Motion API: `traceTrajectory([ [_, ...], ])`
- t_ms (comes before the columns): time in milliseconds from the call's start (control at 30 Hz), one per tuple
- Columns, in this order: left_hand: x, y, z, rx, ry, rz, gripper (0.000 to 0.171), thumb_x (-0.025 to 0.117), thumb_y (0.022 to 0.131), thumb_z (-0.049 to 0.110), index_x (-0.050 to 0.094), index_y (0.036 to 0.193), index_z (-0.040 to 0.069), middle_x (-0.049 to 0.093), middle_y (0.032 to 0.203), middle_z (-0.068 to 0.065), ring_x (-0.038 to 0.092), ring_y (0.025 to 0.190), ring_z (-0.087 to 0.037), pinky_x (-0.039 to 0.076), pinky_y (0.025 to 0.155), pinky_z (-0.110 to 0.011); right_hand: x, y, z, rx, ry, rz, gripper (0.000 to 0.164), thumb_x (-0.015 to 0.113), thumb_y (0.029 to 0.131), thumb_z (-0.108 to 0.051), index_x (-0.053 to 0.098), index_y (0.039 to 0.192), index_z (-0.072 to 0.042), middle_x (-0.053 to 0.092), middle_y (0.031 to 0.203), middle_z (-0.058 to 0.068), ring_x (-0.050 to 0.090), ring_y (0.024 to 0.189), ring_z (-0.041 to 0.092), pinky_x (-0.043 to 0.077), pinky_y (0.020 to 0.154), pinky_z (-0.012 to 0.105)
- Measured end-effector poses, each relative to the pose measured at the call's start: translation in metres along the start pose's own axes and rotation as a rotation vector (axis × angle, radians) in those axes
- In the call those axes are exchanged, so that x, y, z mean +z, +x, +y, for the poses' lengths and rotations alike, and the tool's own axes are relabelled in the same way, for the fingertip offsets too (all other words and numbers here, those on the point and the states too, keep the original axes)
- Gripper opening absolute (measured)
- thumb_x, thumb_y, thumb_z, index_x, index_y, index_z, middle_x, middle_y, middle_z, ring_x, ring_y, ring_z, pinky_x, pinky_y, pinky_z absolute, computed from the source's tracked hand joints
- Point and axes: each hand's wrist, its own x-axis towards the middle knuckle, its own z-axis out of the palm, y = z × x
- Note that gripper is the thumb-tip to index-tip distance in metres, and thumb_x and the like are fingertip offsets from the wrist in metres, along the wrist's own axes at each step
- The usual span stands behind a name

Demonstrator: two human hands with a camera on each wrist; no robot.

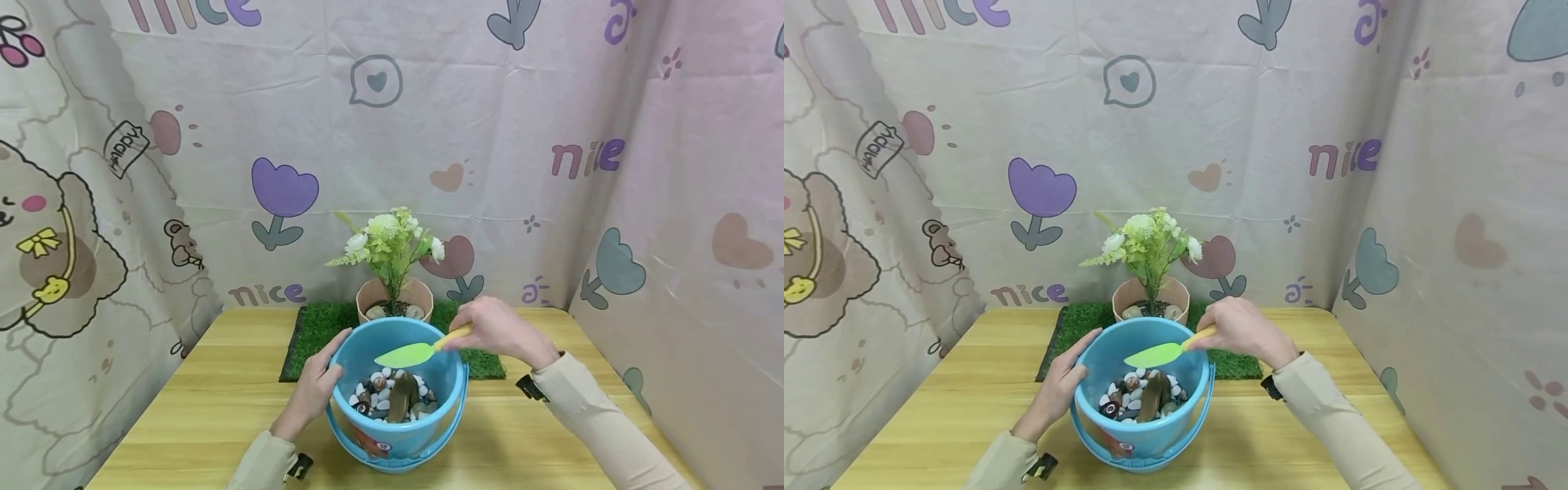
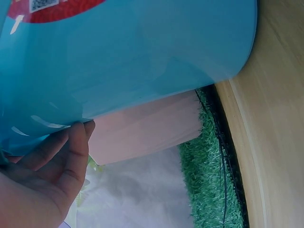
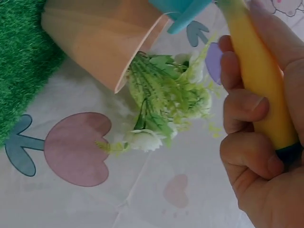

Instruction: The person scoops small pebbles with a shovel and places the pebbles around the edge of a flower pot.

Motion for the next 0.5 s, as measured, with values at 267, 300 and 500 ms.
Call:
traceTrajectory([
  [267, 0.0, -0.001, 0.0, -0.006, -0.001, 0.003, 0.065, 0.04, 0.088, 0.0, 0.041, 0.151, 0.016, 0.057, 0.139, -0.015, 0.065, 0.114, -0.034, 0.058, 0.08, -0.034, -0.004, 0.004, -0.008, 0.032, -0.052, -0.084, 0.021, 0.08, 0.073, -0.049, 0.075, 0.072, -0.029, 0.055, 0.059, -0.021, 0.043, 0.05, -0.001, 0.038, 0.047, 0.019],
  [300, 0.0, -0.001, 0.0, -0.007, 0.0, 0.003, 0.065, 0.04, 0.088, 0.0, 0.04, 0.151, 0.017, 0.057, 0.139, -0.015, 0.065, 0.113, -0.033, 0.058, 0.08, -0.034, -0.006, 0.005, -0.011, 0.033, -0.055, -0.097, 0.021, 0.08, 0.073, -0.049, 0.075, 0.072, -0.029, 0.055, 0.059, -0.021, 0.044, 0.05, -0.001, 0.038, 0.048, 0.019],
  [500, 0.001, 0.0, 0.0, -0.01, 0.007, 0.006, 0.065, 0.04, 0.088, -0.001, 0.04, 0.151, 0.018, 0.058, 0.138, -0.014, 0.065, 0.113, -0.033, 0.057, 0.079, -0.033, -0.015, 0.014, -0.026, 0.035, -0.088, -0.198, 0.019, 0.083, 0.071, -0.044, 0.073, 0.066, -0.029, 0.054, 0.056, -0.022, 0.045, 0.049, 0.0, 0.039, 0.048, 0.021],
])
